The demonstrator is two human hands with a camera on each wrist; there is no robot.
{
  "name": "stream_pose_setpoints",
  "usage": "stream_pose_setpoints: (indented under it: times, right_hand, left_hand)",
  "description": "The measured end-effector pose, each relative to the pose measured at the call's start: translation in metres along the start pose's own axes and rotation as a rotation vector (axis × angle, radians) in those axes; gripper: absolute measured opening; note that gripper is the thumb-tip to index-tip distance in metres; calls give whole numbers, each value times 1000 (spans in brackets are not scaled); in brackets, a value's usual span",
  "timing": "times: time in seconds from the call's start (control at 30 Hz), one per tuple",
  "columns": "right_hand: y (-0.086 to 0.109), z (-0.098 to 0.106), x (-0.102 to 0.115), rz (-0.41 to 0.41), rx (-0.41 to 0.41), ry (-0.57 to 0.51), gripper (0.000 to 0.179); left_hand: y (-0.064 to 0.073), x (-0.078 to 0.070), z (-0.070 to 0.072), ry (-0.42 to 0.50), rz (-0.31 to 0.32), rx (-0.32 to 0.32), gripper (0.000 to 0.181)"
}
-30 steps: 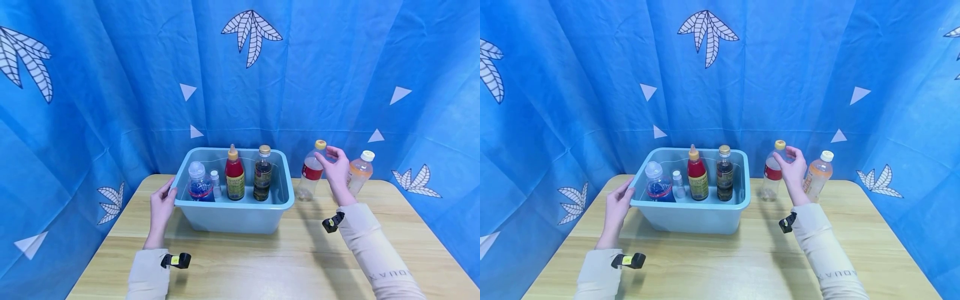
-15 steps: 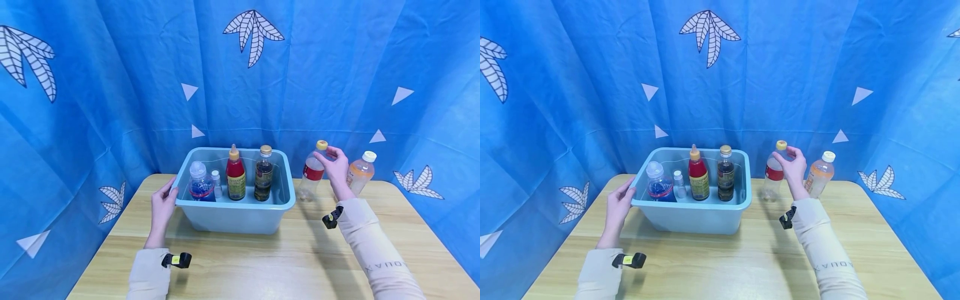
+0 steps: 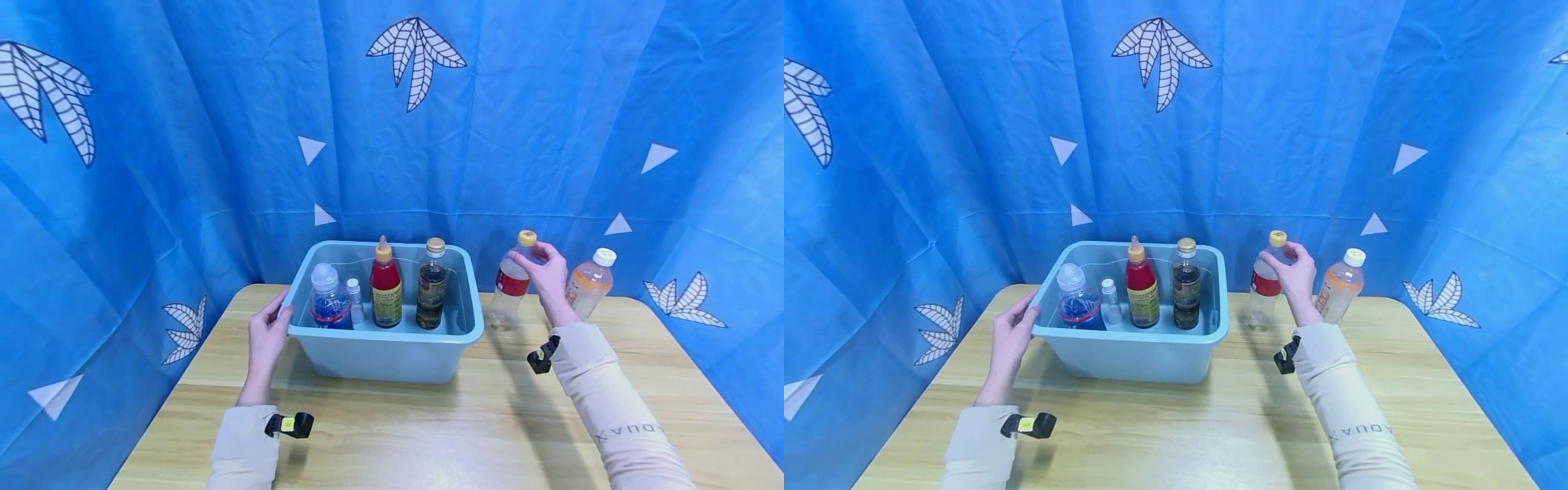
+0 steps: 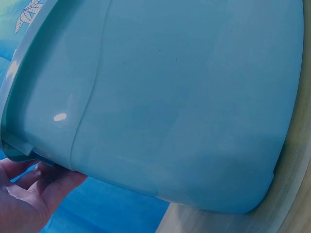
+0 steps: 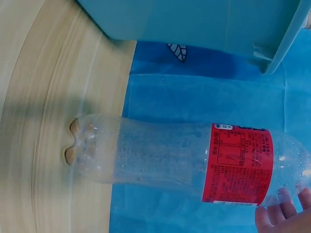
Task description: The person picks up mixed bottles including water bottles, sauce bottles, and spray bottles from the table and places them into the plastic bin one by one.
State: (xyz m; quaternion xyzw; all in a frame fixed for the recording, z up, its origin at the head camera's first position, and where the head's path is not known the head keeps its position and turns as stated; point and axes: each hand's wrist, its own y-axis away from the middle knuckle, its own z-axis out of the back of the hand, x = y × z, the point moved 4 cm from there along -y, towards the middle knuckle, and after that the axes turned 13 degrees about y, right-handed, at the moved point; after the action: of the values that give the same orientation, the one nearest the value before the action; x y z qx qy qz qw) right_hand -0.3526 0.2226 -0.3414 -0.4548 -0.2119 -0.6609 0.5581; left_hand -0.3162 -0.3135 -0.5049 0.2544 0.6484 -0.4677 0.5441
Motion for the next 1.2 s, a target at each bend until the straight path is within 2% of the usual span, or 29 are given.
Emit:
stream_pose_setpoints:
  times: [0.87, 1.2]
  right_hand:
    - [3, 2, -7, 3, -47, 19, 54]
    - [9, 10, -2, -29, -75, -47, 55]
  left_hand:
    - [-1, 9, 1, -17, 10, 2, 39]
    - [-3, 5, 1, -13, 14, 9, 41]
